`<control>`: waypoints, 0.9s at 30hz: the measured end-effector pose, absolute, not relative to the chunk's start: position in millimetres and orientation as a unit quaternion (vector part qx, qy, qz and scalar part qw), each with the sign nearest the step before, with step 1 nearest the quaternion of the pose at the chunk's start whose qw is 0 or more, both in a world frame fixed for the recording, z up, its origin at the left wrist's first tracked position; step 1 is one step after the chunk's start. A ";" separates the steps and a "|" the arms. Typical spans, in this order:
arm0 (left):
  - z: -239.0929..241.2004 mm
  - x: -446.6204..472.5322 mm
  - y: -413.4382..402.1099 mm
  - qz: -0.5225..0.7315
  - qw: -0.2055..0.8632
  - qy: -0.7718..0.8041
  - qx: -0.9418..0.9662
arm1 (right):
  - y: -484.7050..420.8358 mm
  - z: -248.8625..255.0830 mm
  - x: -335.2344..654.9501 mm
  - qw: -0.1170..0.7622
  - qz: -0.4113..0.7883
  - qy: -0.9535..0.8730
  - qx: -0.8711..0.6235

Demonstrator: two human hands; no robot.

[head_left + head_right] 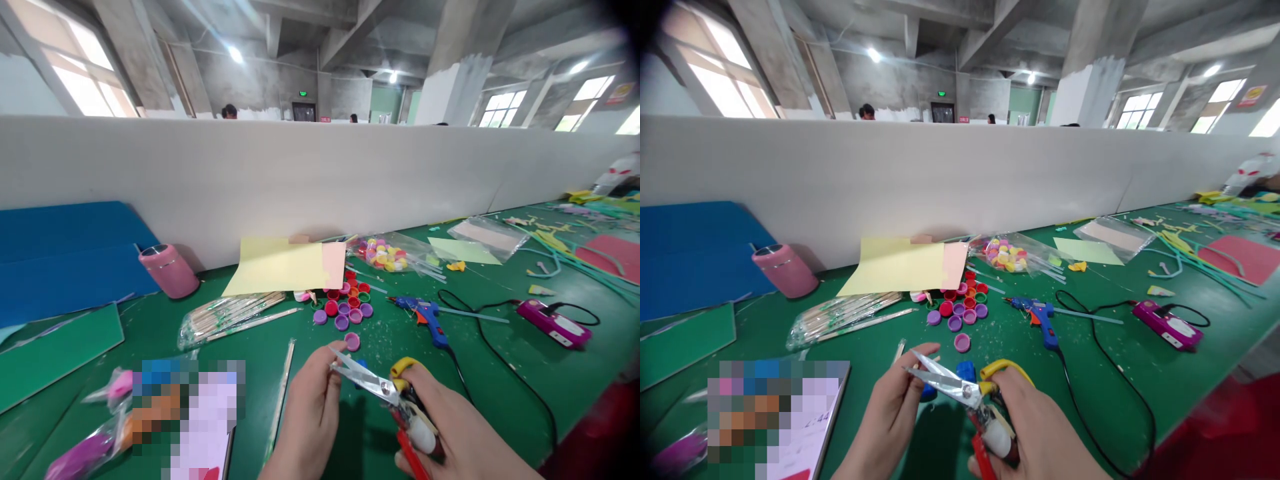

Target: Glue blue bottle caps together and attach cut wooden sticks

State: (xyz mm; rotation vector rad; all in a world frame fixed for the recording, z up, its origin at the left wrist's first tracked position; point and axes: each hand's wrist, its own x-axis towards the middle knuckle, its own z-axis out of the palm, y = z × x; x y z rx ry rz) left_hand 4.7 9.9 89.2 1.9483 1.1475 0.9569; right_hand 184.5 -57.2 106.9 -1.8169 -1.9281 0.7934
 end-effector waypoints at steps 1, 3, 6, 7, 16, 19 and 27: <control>88.6 4.8 10.2 0.359 0.325 0.437 0.758 | -57.1 105.9 184.6 0.182 0.274 -0.686 -0.649; 88.1 5.1 10.6 0.348 0.302 0.435 0.773 | -57.0 104.4 184.3 0.171 0.265 -0.685 -0.657; 88.5 5.7 10.8 0.340 0.269 0.425 0.794 | -57.5 104.4 182.9 0.166 0.260 -0.688 -0.657; 88.8 5.8 10.8 0.340 0.259 0.421 0.800 | -57.8 104.8 182.3 0.166 0.260 -0.689 -0.656; 88.0 4.8 11.5 0.351 0.191 0.402 0.824 | -58.2 106.6 179.8 0.197 0.248 -0.684 -0.657; 88.2 4.6 11.5 0.356 0.159 0.396 0.831 | -58.2 107.5 180.9 0.201 0.271 -0.677 -0.654; 91.0 7.4 10.5 0.356 0.061 0.397 0.844 | -57.4 106.7 180.1 0.174 0.312 -0.672 -0.649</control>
